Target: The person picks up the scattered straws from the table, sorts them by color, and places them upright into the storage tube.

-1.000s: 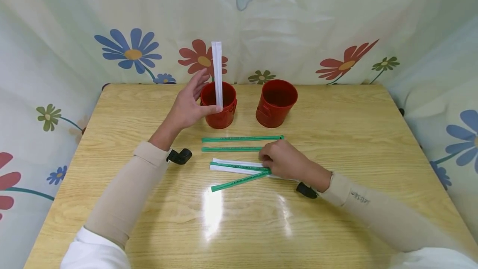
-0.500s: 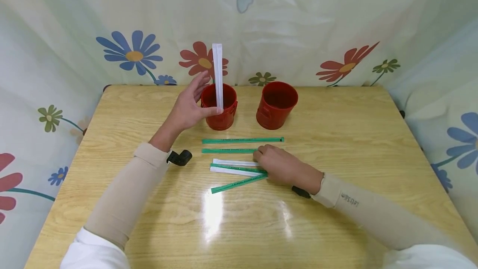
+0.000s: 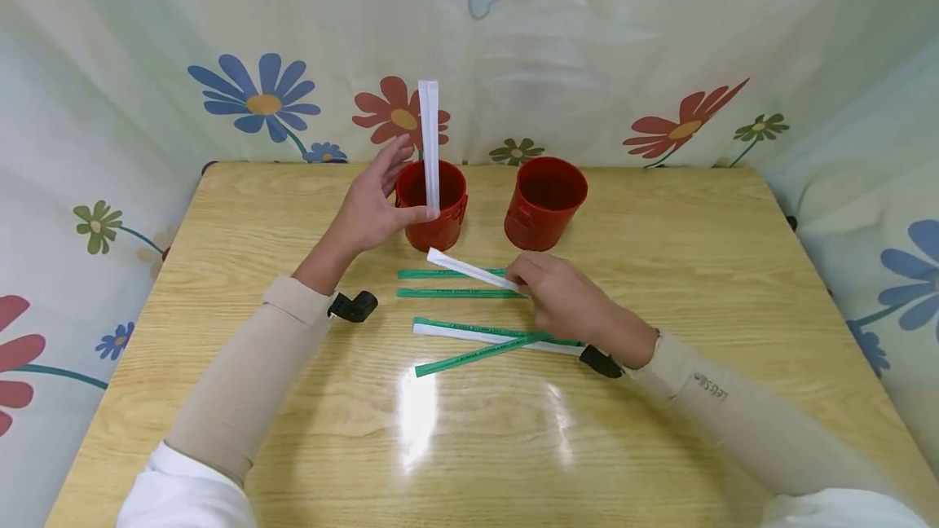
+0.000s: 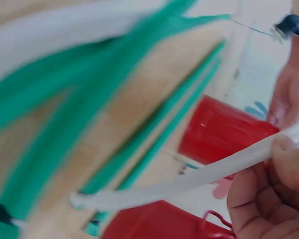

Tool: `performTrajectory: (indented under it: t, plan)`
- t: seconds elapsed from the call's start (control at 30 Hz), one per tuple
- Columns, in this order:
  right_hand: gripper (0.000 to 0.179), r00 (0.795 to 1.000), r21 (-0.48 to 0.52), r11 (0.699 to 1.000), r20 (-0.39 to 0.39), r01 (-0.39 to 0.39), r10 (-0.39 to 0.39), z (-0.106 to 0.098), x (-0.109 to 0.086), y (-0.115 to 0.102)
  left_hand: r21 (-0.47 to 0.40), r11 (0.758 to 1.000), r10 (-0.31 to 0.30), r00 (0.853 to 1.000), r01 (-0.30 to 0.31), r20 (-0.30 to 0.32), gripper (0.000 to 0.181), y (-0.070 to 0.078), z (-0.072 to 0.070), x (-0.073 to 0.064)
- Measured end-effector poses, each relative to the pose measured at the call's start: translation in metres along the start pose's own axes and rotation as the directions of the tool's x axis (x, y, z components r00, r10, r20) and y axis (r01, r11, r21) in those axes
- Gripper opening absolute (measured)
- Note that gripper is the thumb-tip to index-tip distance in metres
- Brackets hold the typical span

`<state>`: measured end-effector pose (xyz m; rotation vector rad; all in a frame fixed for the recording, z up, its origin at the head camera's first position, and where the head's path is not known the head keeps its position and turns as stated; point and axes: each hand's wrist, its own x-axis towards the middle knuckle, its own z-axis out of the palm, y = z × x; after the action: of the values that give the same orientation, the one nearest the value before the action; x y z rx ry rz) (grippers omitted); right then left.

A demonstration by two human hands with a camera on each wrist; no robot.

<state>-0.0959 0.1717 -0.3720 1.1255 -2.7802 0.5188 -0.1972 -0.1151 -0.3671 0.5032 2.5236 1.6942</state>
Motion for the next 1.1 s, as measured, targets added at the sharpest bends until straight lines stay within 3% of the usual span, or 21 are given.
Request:
performTrajectory:
  t: [0.13, 0.27, 0.47, 0.67, 0.83, 1.1]
  plan:
    - [0.022, 0.991, 0.090, 0.996, -0.133, 0.007, 0.005, -0.012, 0.007, -0.001, -0.003, 1.000, -0.006, 1.000, 0.006, 0.000, 0.099, 0.002, -0.001, 0.001]
    - [0.018, 0.976, 0.191, 0.982, -0.214, -0.005, 0.047, -0.020, 0.014, -0.005, -0.015, 1.000, -0.003, 1.000, 0.003, -0.001, 0.099, 0.001, -0.001, 0.000]
    - [0.012, 0.961, 0.341, 0.939, -0.246, -0.038, 0.128, -0.029, 0.023, -0.013, -0.026, 0.999, -0.028, 0.999, 0.029, 0.021, 0.099, 0.007, -0.001, -0.001]
    - [0.007, 0.944, 0.432, 0.901, -0.285, -0.026, 0.164, -0.033, 0.032, -0.019, -0.024, 1.000, -0.009, 1.000, 0.009, 0.015, 0.099, 0.002, -0.001, -0.002]
    - [0.007, 0.919, 0.495, 0.869, -0.353, 0.023, 0.177, -0.040, 0.045, -0.022, -0.047, 0.999, 0.010, 1.000, -0.009, 0.012, 0.100, -0.001, 0.000, 0.001]
    - [0.004, 0.858, 0.551, 0.830, -0.466, 0.091, 0.215, -0.056, 0.070, -0.028, -0.066, 0.998, -0.003, 1.000, 0.004, 0.008, 0.101, 0.002, -0.001, 0.001]
